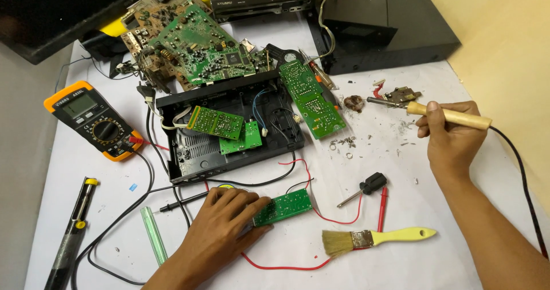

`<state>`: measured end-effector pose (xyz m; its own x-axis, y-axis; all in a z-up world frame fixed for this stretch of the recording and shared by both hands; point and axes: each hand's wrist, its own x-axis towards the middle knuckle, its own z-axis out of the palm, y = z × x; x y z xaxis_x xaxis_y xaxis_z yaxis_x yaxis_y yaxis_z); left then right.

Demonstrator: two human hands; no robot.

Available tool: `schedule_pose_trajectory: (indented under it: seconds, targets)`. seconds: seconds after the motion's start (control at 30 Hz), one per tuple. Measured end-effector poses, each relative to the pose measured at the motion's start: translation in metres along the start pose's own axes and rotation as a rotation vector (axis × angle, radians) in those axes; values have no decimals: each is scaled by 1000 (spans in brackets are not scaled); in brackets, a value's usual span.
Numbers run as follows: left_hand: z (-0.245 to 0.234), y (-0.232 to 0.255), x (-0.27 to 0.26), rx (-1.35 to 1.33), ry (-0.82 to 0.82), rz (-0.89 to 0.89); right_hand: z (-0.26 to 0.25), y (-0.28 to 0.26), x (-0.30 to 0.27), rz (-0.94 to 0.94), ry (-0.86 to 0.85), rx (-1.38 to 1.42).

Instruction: Soldering electronic components onto a printed circuit board using a soldering iron and solder wire.

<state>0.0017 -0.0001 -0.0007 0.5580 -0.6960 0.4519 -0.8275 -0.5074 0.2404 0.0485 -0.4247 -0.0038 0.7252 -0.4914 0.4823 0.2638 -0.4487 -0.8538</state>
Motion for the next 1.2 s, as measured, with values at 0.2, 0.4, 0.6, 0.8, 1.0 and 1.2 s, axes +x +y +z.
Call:
schedule_pose_trajectory:
  seconds: [0.2, 0.4, 0.6, 0.8, 1.0, 1.2]
  targets:
    - [-1, 0, 1, -9, 0, 6, 3, -8, -2, 27, -16, -22]
    - [1, -2, 0, -7, 12, 15, 2, -4, -2, 40, -10, -24]
    - [0, -1, 1, -9, 6, 13, 4, -10, -3, 64, -17, -30]
    - [-3, 0, 3, -7, 5, 17, 3, -9, -1, 33, -18, -23]
    - [0, -1, 1, -4, 12, 12, 3, -4, -2, 24, -37, -16]
    - [-10, 0, 4, -6, -3, -11, -1, 7, -2, -20, -41, -24]
